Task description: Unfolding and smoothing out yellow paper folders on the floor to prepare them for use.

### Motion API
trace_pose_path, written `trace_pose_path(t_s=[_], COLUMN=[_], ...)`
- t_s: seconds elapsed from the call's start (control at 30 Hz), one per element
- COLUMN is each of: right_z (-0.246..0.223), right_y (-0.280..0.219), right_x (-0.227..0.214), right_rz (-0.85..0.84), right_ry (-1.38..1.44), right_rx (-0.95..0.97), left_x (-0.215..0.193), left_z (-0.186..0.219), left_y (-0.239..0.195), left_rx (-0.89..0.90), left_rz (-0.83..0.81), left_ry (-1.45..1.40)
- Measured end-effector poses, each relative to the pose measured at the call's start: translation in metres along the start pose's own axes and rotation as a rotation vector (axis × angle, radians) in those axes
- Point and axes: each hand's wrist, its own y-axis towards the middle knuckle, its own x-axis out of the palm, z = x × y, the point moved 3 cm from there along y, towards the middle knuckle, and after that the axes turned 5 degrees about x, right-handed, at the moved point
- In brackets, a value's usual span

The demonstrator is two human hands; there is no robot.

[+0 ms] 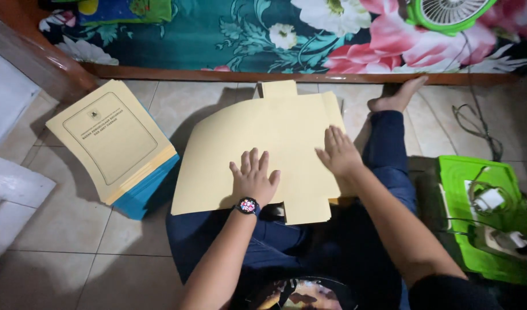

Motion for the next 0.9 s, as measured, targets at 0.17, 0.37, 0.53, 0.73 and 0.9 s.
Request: trace_pose_path(t_s=[0.17,0.37,0.53,0.73,0.9], right_z=[-0.001,-0.014,-0.094,-0.083,-0.083], right_y=[-0.086,-0.102,-0.127,-0.112,-0.113], right_x=[0.022,0.035,-0.035,-0.032,-0.012], right_rz=[0.474,-0.142,-0.263,-0.287,-0.222], right_ry=[0.138,0.09,0.042,0.141,0.145], right_rx=[-0.152,0.027,-0.034,-0.054,0.01], left_x=[-0.003,-0.004,0.002,0.009,0.002], left_z=[0.0,0.002,0.002,-0.004,-0.005], left_y=[-0.006,-0.008,-0.001,0.002,-0.006], left_rx=[-0.003,-0.004,-0.007,0.005,0.023], left_rz=[0.002,-0.02,-0.009,0.023,0.058], left_ry=[0.078,0.007,0.028,0.05,0.041])
